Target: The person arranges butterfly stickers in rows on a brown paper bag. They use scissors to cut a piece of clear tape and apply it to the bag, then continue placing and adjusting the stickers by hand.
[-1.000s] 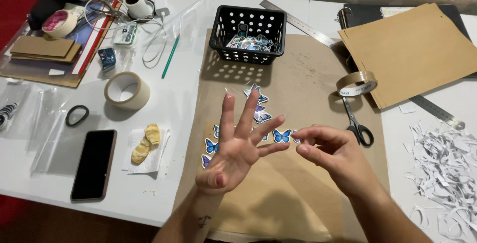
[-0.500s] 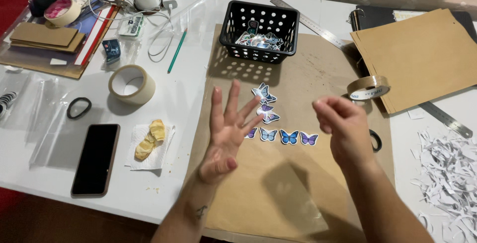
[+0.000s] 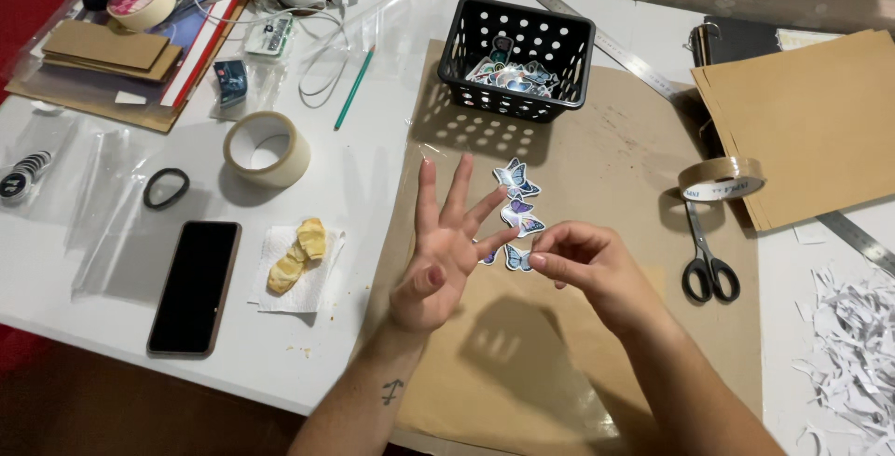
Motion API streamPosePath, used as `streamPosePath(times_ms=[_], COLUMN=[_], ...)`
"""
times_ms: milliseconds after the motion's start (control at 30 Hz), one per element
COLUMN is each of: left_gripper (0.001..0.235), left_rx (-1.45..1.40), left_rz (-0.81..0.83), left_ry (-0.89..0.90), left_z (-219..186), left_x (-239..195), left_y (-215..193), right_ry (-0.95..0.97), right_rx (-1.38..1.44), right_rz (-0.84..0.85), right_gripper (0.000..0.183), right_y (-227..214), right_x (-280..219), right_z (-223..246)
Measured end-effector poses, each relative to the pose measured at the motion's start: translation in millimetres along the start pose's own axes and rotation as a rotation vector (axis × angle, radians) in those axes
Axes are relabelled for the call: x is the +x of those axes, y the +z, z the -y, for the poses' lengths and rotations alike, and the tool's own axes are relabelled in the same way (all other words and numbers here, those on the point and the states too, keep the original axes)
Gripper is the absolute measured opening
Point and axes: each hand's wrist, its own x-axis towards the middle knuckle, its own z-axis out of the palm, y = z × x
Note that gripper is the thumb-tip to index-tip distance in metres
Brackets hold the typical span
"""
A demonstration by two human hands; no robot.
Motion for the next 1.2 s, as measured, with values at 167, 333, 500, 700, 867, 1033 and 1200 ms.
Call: streamPosePath(times_ms=[167,333,500,700,867,1033,1200], left_gripper=[0.110,0.109,0.110,0.109,0.104,0.062,0.014], left_rx=[-0.060,-0.074,-0.070,-0.076,-0.057,0.267,0.722], left_rz=[0.021,0.028,0.029,0.033,0.046,0.058,-0.117], left_ry=[-0.020,-0.018,-0.027,-0.025,-0.037,-0.077,-0.096], left_z=[7.4,6.4,6.9,8.5,2.5,5.6,13.9], left_x=[-3.8,-4.7,-5.2,-6.1,-5.1,-10.6,-15.1], left_y=[3.7,6.4,6.2,4.1,6.2,8.8,18.0], right_ry=[-0.044,-0.051,-0.054,-0.086,-0.215,-0.586,-0.814], right_rx=[0.006,0.004,-0.011,-0.152,-0.384,-0.523,-0.713], right_rz=[-0.034,-0.057,-0.076,-0.111,-0.191,-0.253,-0.277], right_gripper=[0.018,0.020,0.020,0.021,0.057,0.044,0.013], right_y=[2.8,1.4,2.0,8.8,0.2,-5.9,3.5], right_x=[-2.3,2.6,2.7,-1.2,-9.8,-28.3,-39.3], right_z=[-4.1,-8.9,-9.9,1.9,10.3,49.5,63.3])
